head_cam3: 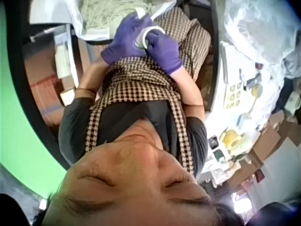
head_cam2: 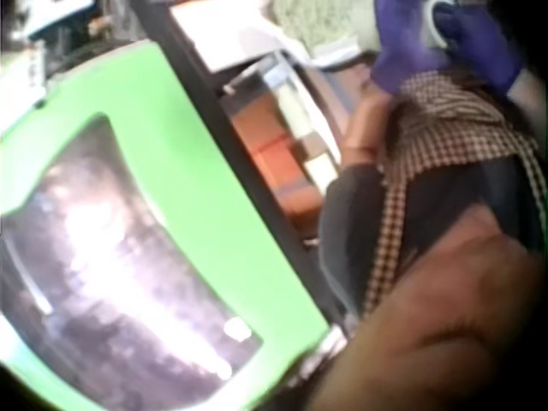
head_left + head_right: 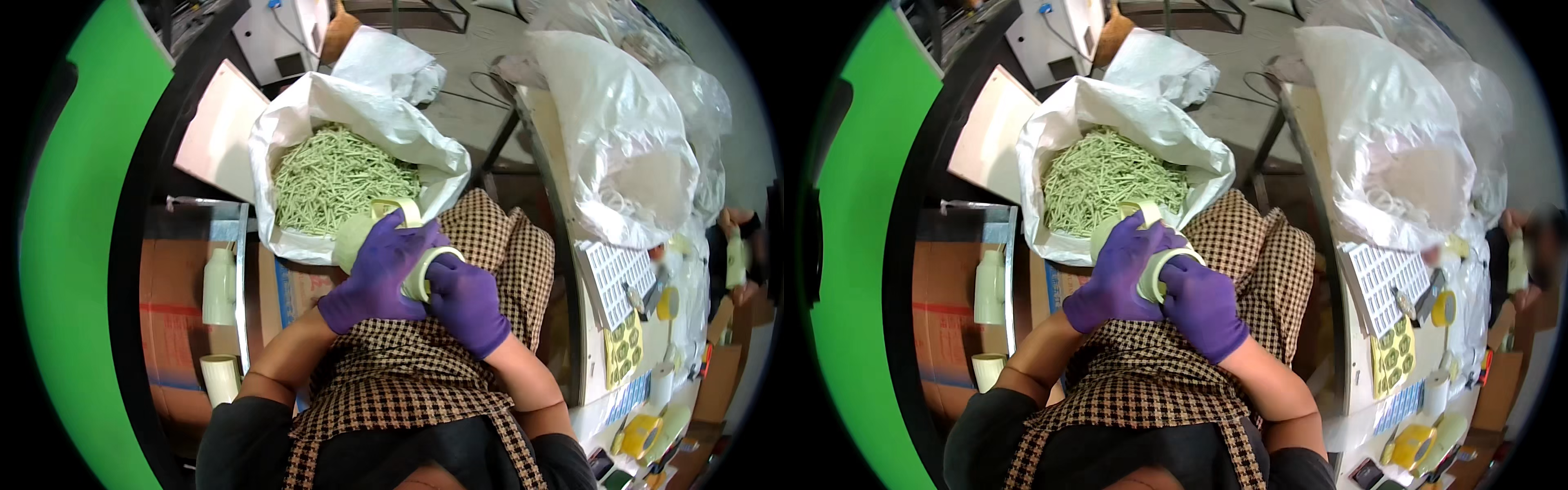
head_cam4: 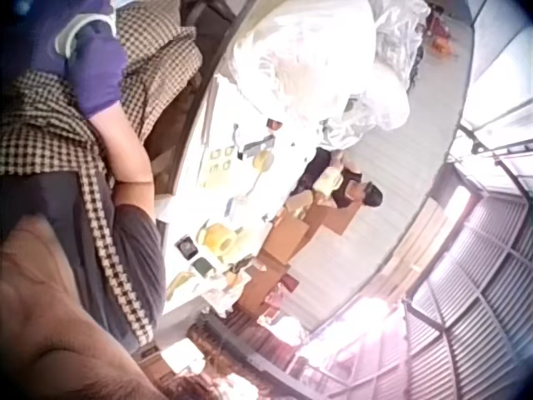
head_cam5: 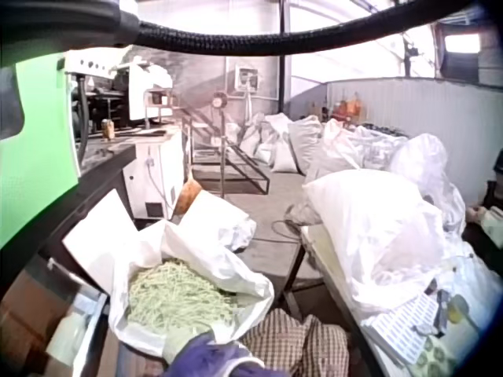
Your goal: The person applies stickers from a sheet onto a beige container by hand while wearing gloves. They place stickers on the side and near the handle of the container before placing the labeled container into a cardboard box.
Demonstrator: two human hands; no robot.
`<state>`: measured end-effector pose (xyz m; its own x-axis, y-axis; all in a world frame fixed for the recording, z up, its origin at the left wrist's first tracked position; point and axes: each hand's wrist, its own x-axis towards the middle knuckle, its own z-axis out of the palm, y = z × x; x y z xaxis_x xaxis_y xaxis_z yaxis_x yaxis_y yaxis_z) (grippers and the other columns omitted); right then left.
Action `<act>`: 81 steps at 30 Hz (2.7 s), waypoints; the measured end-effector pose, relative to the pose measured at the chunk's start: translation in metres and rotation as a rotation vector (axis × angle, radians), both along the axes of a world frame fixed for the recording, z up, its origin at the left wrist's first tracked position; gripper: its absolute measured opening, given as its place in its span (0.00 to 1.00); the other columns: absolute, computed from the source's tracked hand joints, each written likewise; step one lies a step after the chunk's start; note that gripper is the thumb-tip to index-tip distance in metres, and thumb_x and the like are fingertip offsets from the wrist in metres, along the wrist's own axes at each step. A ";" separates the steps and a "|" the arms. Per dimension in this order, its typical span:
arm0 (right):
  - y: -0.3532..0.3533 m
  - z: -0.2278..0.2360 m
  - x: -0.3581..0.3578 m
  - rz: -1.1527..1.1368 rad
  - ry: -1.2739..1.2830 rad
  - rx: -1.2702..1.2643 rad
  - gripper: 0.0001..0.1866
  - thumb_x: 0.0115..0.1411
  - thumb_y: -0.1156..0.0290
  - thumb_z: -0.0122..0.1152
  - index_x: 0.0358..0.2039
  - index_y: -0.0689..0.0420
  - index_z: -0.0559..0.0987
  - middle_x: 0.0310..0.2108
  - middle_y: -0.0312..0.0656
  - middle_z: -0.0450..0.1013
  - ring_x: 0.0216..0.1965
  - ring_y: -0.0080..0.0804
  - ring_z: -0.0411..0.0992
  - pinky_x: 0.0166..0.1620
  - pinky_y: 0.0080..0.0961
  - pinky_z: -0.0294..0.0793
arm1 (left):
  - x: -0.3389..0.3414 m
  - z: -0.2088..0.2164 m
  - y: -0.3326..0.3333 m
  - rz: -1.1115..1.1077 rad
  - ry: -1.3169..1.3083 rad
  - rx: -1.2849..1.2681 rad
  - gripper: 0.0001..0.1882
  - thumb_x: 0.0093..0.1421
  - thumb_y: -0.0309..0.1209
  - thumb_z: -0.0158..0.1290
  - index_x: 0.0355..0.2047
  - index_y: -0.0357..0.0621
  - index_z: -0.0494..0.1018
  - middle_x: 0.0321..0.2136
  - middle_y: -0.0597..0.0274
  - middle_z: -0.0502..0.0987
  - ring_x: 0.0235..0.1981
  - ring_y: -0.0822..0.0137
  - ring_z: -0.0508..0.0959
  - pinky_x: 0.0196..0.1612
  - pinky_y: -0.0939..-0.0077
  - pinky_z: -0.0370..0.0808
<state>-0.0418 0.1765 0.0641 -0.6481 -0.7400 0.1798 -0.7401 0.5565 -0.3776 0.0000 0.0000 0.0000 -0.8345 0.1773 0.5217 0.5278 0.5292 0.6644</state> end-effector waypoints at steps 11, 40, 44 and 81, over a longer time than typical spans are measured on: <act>-0.067 -0.075 0.047 0.185 -0.283 -0.438 0.12 0.52 0.72 0.62 0.37 0.63 0.79 0.33 0.54 0.78 0.33 0.54 0.78 0.40 0.43 0.79 | 0.043 0.033 -0.062 0.110 0.142 -0.712 0.44 0.50 0.54 0.65 0.59 0.37 0.67 0.53 0.54 0.77 0.58 0.51 0.74 0.70 0.43 0.54; 0.350 -0.101 0.182 -1.307 0.558 -0.230 0.07 0.50 0.73 0.75 0.30 0.56 0.84 0.38 0.41 0.73 0.45 0.42 0.72 0.47 0.35 0.71 | 0.094 -0.009 0.008 -0.663 0.419 -0.999 0.22 0.64 0.41 0.52 0.57 0.86 0.72 0.58 0.87 0.72 0.56 0.80 0.70 0.54 0.54 0.67; 0.222 -0.034 0.095 -0.935 -0.002 -0.764 0.03 0.57 0.79 0.66 0.31 0.62 0.79 0.33 0.43 0.73 0.42 0.38 0.71 0.47 0.31 0.71 | 0.081 -0.029 0.002 -0.618 0.819 -1.259 0.28 0.67 0.36 0.47 0.64 0.87 0.64 0.62 0.85 0.67 0.61 0.82 0.67 0.55 0.62 0.71; 0.321 -0.076 -0.057 -0.826 0.370 0.190 0.26 0.59 0.66 0.65 0.59 0.52 0.76 0.45 0.46 0.78 0.48 0.45 0.76 0.52 0.42 0.74 | -0.093 -0.018 0.010 -0.329 -0.511 0.112 0.26 0.62 0.38 0.62 0.57 0.37 0.73 0.62 0.53 0.73 0.63 0.57 0.72 0.66 0.65 0.65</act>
